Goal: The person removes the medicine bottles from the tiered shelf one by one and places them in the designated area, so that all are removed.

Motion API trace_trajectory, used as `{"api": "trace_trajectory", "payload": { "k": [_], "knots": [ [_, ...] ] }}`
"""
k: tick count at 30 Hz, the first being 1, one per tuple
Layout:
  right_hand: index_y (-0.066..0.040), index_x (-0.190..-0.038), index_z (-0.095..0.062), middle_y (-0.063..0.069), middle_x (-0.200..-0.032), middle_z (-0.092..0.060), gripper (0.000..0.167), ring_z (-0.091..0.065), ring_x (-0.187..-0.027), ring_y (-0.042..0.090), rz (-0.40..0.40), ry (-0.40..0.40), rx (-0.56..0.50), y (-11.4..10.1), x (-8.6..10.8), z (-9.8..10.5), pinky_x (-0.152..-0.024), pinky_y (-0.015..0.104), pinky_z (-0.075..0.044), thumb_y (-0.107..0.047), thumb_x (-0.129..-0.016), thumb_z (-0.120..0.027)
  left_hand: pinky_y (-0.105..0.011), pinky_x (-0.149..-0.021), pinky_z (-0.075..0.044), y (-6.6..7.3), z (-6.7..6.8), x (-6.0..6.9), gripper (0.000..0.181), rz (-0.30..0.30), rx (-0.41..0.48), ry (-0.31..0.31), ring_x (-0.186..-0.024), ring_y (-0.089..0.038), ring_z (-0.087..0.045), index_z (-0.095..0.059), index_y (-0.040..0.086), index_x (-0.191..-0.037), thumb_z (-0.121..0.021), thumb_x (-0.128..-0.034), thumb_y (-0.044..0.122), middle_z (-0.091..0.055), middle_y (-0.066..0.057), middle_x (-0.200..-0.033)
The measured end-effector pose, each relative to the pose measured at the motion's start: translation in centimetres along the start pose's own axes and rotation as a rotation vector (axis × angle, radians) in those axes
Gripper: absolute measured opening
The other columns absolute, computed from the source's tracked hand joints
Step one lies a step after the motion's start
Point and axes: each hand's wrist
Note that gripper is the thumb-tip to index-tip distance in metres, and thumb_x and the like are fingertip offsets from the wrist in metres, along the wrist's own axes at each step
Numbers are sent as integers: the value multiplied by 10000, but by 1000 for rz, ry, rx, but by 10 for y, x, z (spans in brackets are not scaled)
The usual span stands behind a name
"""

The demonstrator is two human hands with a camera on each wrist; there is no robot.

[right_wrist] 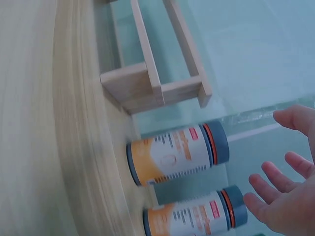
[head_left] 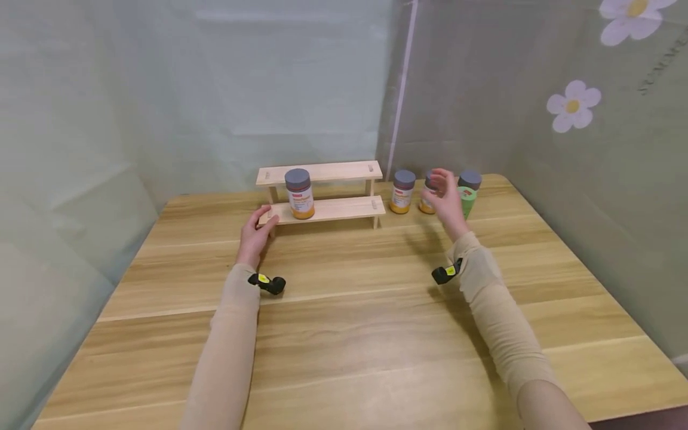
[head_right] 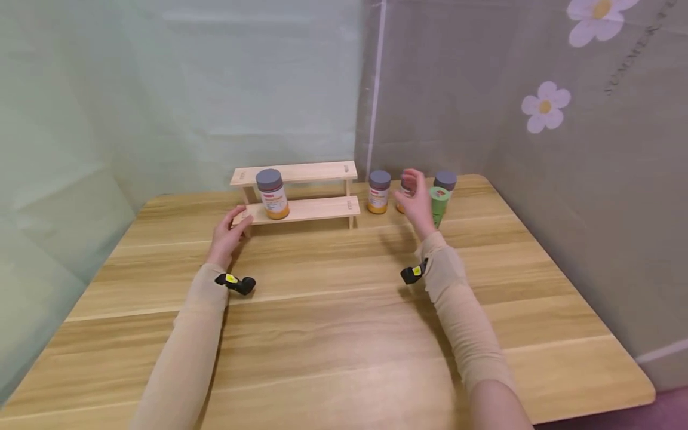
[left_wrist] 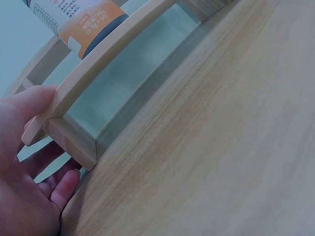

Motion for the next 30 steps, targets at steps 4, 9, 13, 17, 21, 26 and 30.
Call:
{"api": "trace_trajectory", "payload": {
  "k": [4,9,13,17,21,26,30],
  "knots": [
    [-14,-1408,-353,233,-1416,-450,578,-418,-1349,352,8,-14,-10,-1,-1,-11,-1157,453,-297,-63,-909,-641,-337,-1132,-283,0,0,2,552,3,-4,-4,-1342,-196,-347,-471,216,-1435,-645,-927,344,-316,12,-1584],
    [-34,-1424,-346,204,-1437,-456,605,-410,-1365,334,-7,-49,0,2,-4,-22,-1170,452,-273,-139,-916,-658,-229,-969,-366,2,-2,4,548,13,4,2,-1168,-133,-440,-484,217,-1428,-656,-921,332,-339,8,-1572],
    [-42,-1418,-357,193,-1434,-458,592,-415,-1357,332,0,-63,-6,4,-6,-31,-1167,453,-277,-153,-919,-656,-179,-830,-358,3,-1,3,540,12,4,11,-992,-89,-440,-498,223,-1418,-665,-915,330,-365,19,-1554],
    [-64,-1409,-375,189,-1419,-460,567,-436,-1333,329,3,-65,-6,2,-7,-41,-1161,462,-283,-143,-920,-650,-205,-919,-347,1,1,-1,541,-2,3,19,-1125,-130,-429,-502,225,-1413,-667,-911,347,-358,26,-1559],
    [-38,-1406,-373,212,-1412,-455,561,-442,-1313,359,13,-77,-32,2,-7,-52,-1154,479,-284,-92,-914,-638,-292,-1078,-320,3,1,-1,544,-11,6,12,-1307,-185,-382,-494,195,-1416,-662,-917,331,-346,6,-1569],
    [0,-1397,-370,237,-1399,-465,562,-438,-1316,386,34,-121,-19,3,-6,-67,-1145,488,-309,-73,-911,-643,-349,-1181,-245,1,0,-1,541,-18,12,7,-1426,-189,-302,-495,173,-1415,-664,-919,309,-338,-10,-1576],
    [-39,-1402,-372,190,-1417,-465,579,-436,-1333,343,13,-159,41,3,-2,-76,-1145,461,-314,-143,-913,-664,-350,-1189,-235,0,1,0,529,-26,4,10,-1439,-191,-290,-498,164,-1410,-659,-923,295,-340,-18,-1574]
  ]
}}
Point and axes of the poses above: each hand's wrist, its own x-axis away from the middle knuckle, its own z-axis out of the back of the hand, y = z × x
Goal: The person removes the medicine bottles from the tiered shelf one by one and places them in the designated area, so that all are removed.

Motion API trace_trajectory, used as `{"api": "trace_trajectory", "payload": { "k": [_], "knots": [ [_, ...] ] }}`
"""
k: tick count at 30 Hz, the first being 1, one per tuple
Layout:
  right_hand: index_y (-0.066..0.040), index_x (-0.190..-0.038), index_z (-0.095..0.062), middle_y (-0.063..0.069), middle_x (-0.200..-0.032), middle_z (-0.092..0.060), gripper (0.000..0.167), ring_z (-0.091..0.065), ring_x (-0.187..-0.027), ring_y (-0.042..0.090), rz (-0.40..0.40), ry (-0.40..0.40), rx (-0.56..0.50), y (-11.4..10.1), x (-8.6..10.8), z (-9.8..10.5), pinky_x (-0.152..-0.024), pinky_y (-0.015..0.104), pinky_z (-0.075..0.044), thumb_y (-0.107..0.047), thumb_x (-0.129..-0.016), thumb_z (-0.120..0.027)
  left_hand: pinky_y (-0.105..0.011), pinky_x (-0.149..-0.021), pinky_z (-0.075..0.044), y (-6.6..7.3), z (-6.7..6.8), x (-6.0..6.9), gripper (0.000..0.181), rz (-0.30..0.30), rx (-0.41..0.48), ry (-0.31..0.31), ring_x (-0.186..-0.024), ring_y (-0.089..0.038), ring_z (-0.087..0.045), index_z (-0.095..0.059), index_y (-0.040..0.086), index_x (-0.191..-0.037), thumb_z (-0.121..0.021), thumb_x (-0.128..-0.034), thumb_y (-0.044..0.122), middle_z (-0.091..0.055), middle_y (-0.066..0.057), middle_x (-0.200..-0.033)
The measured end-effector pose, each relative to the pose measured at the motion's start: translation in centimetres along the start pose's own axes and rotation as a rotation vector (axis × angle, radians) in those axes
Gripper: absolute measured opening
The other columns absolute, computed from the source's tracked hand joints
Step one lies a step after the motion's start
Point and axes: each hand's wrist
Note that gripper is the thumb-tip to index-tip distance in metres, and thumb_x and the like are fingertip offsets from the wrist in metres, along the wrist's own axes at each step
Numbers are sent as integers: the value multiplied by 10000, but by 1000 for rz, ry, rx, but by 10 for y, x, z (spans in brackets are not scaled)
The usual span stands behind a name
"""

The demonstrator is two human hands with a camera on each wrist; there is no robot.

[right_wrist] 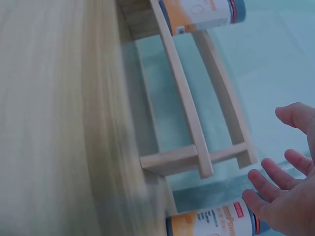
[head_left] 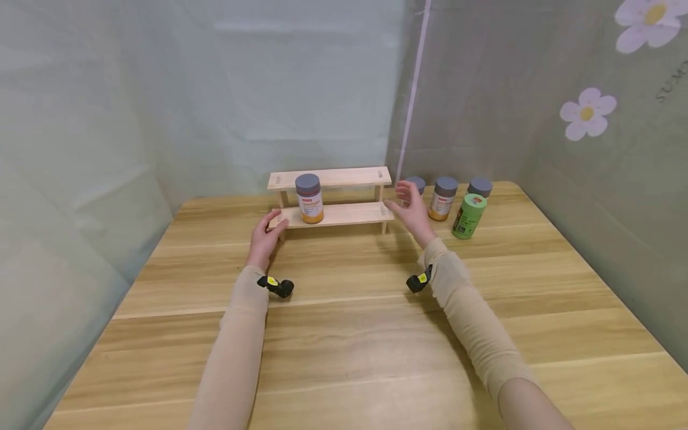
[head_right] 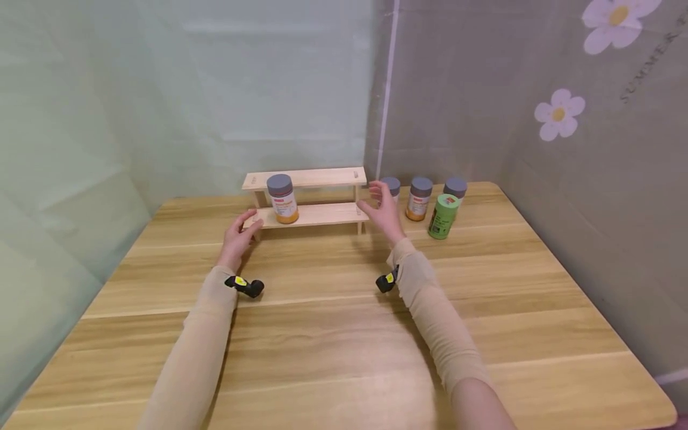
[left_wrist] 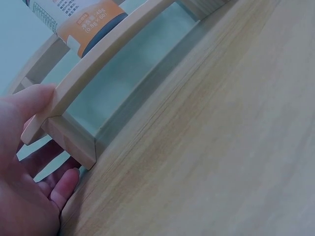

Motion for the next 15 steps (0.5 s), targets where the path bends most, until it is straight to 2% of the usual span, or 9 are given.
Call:
{"api": "trace_trajectory", "payload": {
  "k": [5,9,12,15],
  "knots": [
    [-32,-1393,-375,199,-1410,-458,573,-429,-1333,364,18,-19,-7,0,4,-9,-1138,497,-312,-137,-911,-665,-340,-1162,-263,0,0,2,525,-1,-10,-1,-1405,-187,-314,-492,172,-1415,-649,-930,302,-334,-15,-1576],
    [-37,-1408,-369,213,-1417,-450,586,-426,-1332,370,34,-35,-15,0,4,-15,-1141,513,-303,-135,-912,-665,-267,-1036,-344,0,0,1,532,-1,-16,3,-1267,-175,-398,-489,197,-1423,-645,-930,324,-346,3,-1570],
    [-42,-1421,-360,207,-1428,-443,602,-428,-1334,352,37,-55,-10,1,4,-20,-1150,495,-296,-151,-914,-665,-220,-940,-359,-1,-1,1,532,-1,-16,6,-1174,-167,-427,-494,210,-1420,-648,-927,335,-359,8,-1562],
    [-29,-1422,-355,211,-1433,-435,605,-420,-1340,356,47,-79,-15,-1,4,-26,-1152,491,-291,-153,-915,-662,-225,-962,-353,-2,-1,1,530,-4,-16,6,-1209,-165,-418,-497,210,-1417,-649,-926,339,-361,8,-1561]
  ]
}}
Point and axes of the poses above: each hand's wrist, its own x-axis away from the middle knuckle, its own z-axis out of the back of the hand, y = z × x
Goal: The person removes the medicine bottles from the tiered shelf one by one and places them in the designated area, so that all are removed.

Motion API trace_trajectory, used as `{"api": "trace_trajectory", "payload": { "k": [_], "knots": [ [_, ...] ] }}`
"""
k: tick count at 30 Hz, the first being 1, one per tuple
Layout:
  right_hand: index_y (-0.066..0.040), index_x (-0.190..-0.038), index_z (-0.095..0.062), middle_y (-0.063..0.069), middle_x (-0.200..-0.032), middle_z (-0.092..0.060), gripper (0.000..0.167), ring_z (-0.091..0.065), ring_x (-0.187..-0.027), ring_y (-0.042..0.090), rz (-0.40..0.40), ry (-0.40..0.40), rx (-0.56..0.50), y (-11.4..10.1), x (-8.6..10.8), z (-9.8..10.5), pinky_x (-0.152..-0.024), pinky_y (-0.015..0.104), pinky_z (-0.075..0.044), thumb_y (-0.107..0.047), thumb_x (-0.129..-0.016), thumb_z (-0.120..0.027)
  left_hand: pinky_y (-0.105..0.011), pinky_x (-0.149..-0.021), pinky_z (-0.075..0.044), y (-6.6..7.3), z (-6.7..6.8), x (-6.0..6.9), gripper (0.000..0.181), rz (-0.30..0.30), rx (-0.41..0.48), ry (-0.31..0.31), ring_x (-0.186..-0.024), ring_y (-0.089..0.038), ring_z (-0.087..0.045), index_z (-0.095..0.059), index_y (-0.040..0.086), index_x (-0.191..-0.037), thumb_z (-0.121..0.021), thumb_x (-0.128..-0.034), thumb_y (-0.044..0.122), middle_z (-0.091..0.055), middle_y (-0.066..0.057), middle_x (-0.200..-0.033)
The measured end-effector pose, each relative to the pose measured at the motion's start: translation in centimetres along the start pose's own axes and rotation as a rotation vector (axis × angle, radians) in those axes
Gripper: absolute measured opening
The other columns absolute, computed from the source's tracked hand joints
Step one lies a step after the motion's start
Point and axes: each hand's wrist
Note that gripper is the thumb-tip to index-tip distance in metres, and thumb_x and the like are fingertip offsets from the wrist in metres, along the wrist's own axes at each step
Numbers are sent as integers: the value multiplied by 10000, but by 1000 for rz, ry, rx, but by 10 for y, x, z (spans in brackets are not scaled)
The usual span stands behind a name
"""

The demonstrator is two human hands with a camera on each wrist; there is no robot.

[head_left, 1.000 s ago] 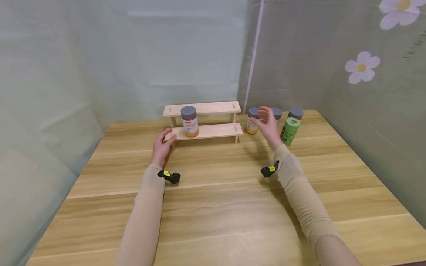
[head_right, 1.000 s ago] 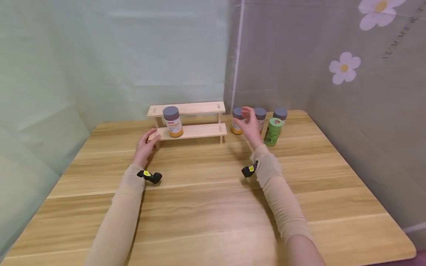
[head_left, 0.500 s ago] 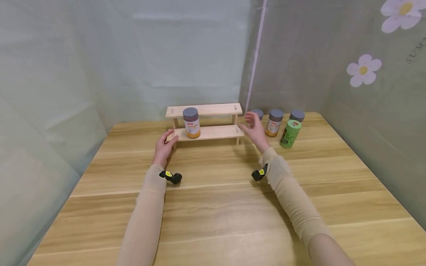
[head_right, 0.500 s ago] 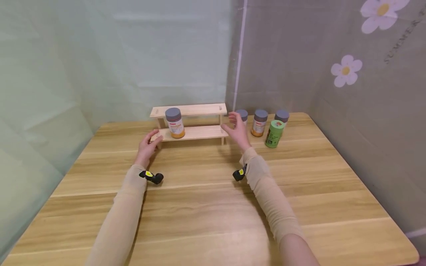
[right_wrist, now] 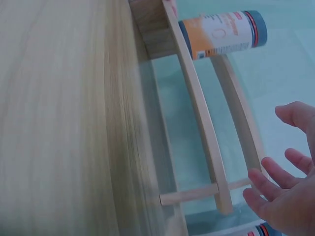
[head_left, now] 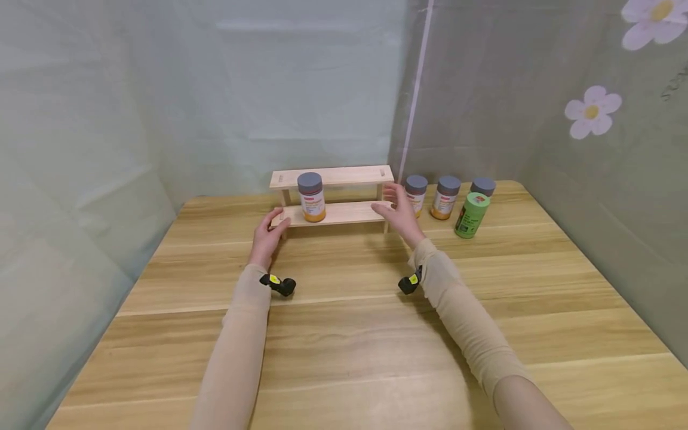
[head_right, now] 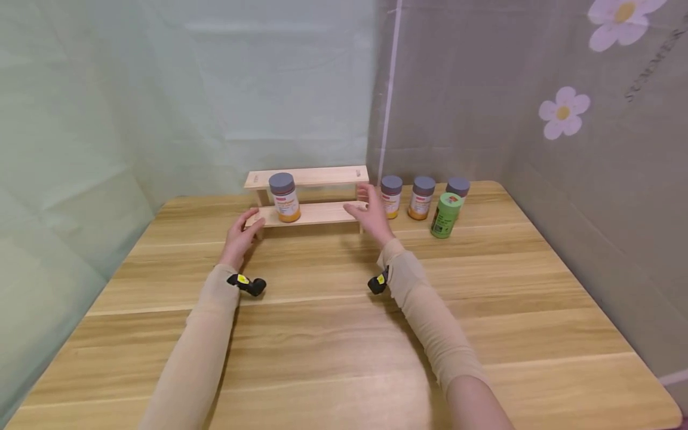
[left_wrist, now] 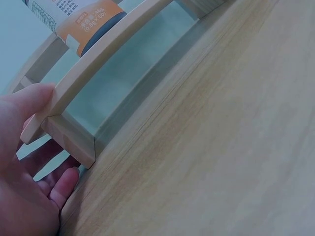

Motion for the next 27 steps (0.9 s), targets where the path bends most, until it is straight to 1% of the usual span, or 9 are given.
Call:
{"api": "trace_trajectory", "payload": {
  "k": [4,6,11,13,18,21,25,26,27],
  "knots": [
    [-38,-1402,-379,215,-1414,-457,583,-425,-1333,357,16,-16,15,-3,0,-8,-1133,507,-314,-150,-910,-670,-285,-1055,-335,0,0,0,534,-14,-6,-1,-1312,-184,-389,-495,196,-1417,-648,-926,339,-365,7,-1562],
    [-49,-1394,-389,217,-1403,-470,570,-433,-1326,350,21,-24,23,-4,-1,-13,-1127,511,-322,-142,-907,-670,-286,-1055,-335,0,0,0,528,-16,-9,1,-1312,-184,-391,-499,199,-1413,-648,-927,339,-372,15,-1558],
    [-59,-1388,-394,230,-1395,-479,564,-449,-1314,352,39,-43,36,-6,-4,-24,-1125,498,-334,-134,-904,-674,-230,-952,-350,-1,0,0,517,-14,-3,3,-1220,-184,-423,-509,209,-1404,-655,-923,332,-383,25,-1548],
    [-67,-1391,-397,223,-1398,-480,566,-453,-1313,355,47,-49,42,-8,-5,-28,-1125,497,-338,-140,-904,-676,-221,-945,-347,-1,0,1,520,-16,-3,1,-1225,-179,-423,-509,208,-1405,-657,-922,333,-383,25,-1549],
    [-103,-1395,-407,203,-1408,-483,560,-456,-1315,349,62,-72,43,-12,-7,-38,-1125,519,-333,-156,-907,-675,-266,-1014,-338,1,1,2,521,-15,-1,1,-1282,-184,-404,-508,206,-1405,-657,-922,332,-374,20,-1555],
    [-129,-1398,-410,196,-1411,-487,558,-457,-1316,328,54,-78,36,-14,-7,-43,-1125,501,-338,-163,-908,-676,-313,-1067,-328,1,0,1,524,-10,5,3,-1303,-198,-393,-504,205,-1408,-656,-923,331,-363,17,-1561],
    [-126,-1407,-406,172,-1412,-497,567,-458,-1323,307,25,-89,12,-18,-4,-51,-1129,472,-341,-165,-908,-674,-335,-1115,-303,1,0,2,536,-1,6,-2,-1337,-195,-368,-491,207,-1421,-650,-926,338,-349,20,-1569],
    [-113,-1407,-406,166,-1409,-502,570,-459,-1325,303,21,-91,6,-19,-3,-53,-1129,469,-341,-163,-907,-675,-332,-1102,-311,2,0,2,538,7,14,-6,-1328,-199,-373,-487,209,-1425,-650,-927,332,-346,26,-1570],
    [-88,-1413,-401,175,-1411,-498,573,-451,-1332,318,9,-100,-6,-24,-1,-53,-1134,475,-334,-145,-909,-669,-318,-1082,-320,6,0,5,538,15,15,-11,-1326,-204,-372,-480,196,-1431,-644,-932,314,-345,19,-1572]
  ]
}}
Point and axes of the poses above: each hand's wrist, its own x-axis away from the middle knuckle, its own z-axis out of the back of the hand, y = z × x
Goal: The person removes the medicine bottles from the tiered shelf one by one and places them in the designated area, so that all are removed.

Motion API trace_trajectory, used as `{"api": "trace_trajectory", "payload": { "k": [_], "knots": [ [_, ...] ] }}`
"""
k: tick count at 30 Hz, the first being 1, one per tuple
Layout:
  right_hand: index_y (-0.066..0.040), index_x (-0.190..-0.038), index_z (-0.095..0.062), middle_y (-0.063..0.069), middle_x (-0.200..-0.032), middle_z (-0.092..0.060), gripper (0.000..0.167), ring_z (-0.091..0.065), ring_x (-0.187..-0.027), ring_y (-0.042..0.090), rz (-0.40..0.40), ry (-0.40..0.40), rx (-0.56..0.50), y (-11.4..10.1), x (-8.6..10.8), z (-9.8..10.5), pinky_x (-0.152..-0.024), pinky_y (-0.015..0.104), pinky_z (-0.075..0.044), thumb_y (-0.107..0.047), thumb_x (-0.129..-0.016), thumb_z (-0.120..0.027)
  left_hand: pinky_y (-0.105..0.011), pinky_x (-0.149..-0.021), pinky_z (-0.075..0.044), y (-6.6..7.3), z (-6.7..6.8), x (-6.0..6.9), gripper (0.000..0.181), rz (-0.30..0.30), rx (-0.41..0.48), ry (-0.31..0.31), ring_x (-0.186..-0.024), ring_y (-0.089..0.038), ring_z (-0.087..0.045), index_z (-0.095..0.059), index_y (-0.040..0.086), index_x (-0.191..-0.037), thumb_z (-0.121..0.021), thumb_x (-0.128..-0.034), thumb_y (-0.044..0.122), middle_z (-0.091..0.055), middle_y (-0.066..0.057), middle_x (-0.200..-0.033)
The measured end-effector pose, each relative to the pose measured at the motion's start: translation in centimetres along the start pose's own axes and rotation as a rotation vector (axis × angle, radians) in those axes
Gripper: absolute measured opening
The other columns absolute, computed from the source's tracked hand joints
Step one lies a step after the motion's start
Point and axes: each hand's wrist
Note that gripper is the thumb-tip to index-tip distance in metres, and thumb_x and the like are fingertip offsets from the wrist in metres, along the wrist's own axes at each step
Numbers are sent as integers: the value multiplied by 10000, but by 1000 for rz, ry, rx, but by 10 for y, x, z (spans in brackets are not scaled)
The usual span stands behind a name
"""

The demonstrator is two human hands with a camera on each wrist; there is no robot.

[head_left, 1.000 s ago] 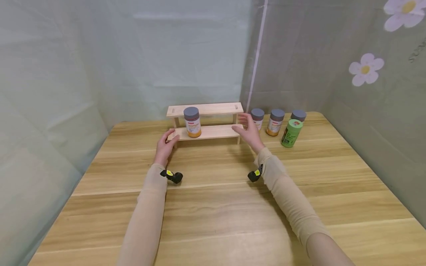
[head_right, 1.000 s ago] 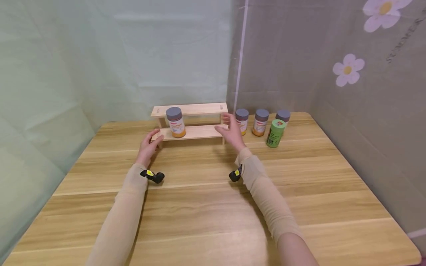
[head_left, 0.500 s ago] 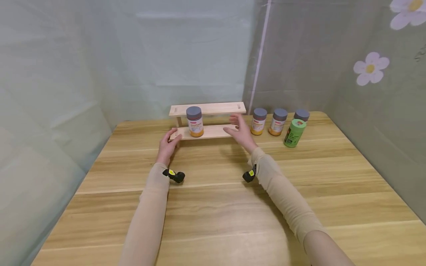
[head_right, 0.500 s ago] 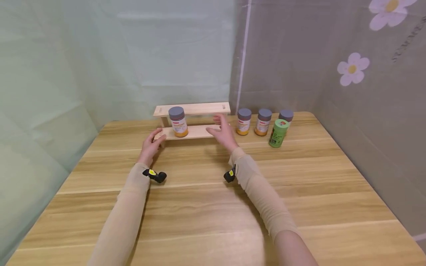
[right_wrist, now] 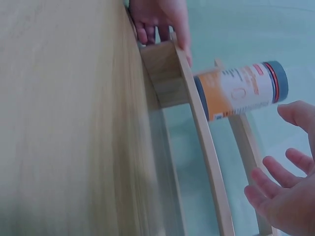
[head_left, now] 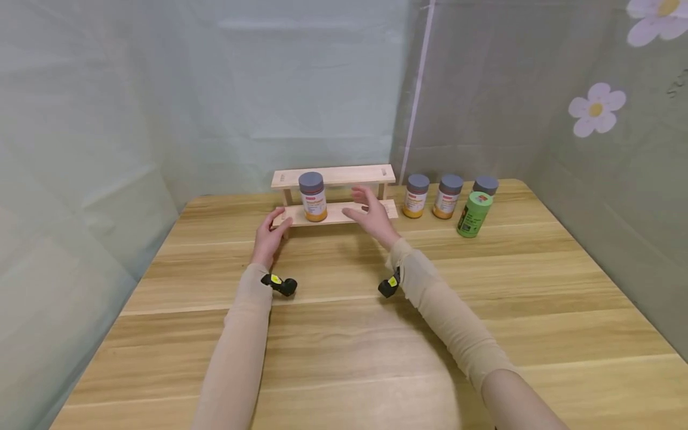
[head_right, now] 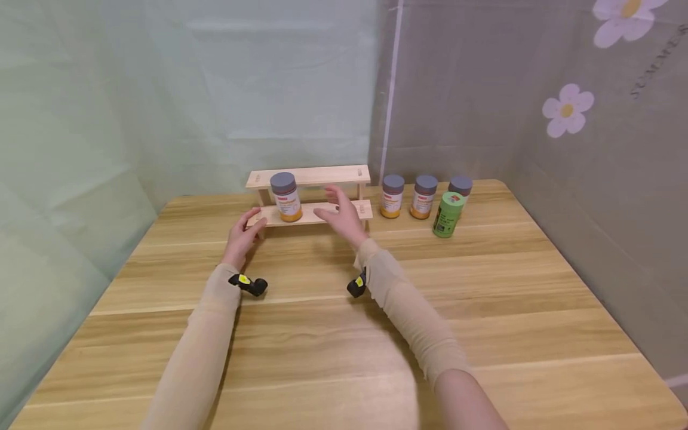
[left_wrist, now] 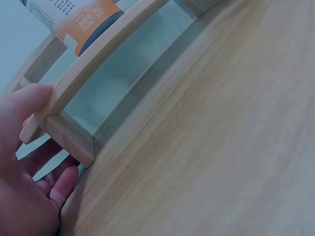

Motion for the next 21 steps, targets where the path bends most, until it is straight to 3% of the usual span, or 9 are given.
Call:
{"api": "trace_trajectory", "payload": {
  "k": [5,9,21],
  "knots": [
    [-68,-1410,-406,199,-1412,-490,575,-442,-1337,343,5,-7,-13,-3,-3,-10,-1134,473,-332,-131,-906,-674,-308,-1072,-326,1,0,0,540,5,-2,-1,-1330,-195,-378,-477,198,-1434,-641,-934,318,-354,30,-1567],
    [-108,-1411,-411,168,-1420,-494,574,-448,-1334,332,20,-19,-6,-1,-11,-18,-1127,466,-341,-164,-907,-679,-351,-1134,-304,-4,0,-2,532,-6,-5,8,-1363,-194,-361,-491,203,-1421,-647,-929,331,-351,15,-1569],
    [-141,-1451,-356,121,-1471,-441,633,-407,-1376,273,14,-88,-64,-30,-32,-36,-1141,460,-324,-195,-909,-680,-367,-1161,-287,-3,0,-3,526,-13,-9,12,-1399,-206,-340,-505,191,-1408,-661,-921,318,-366,1,-1561]
  ]
}}
Point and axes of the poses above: each hand's wrist, its own x-axis away from the middle knuckle, its own z-axis out of the back of the hand, y = z × x
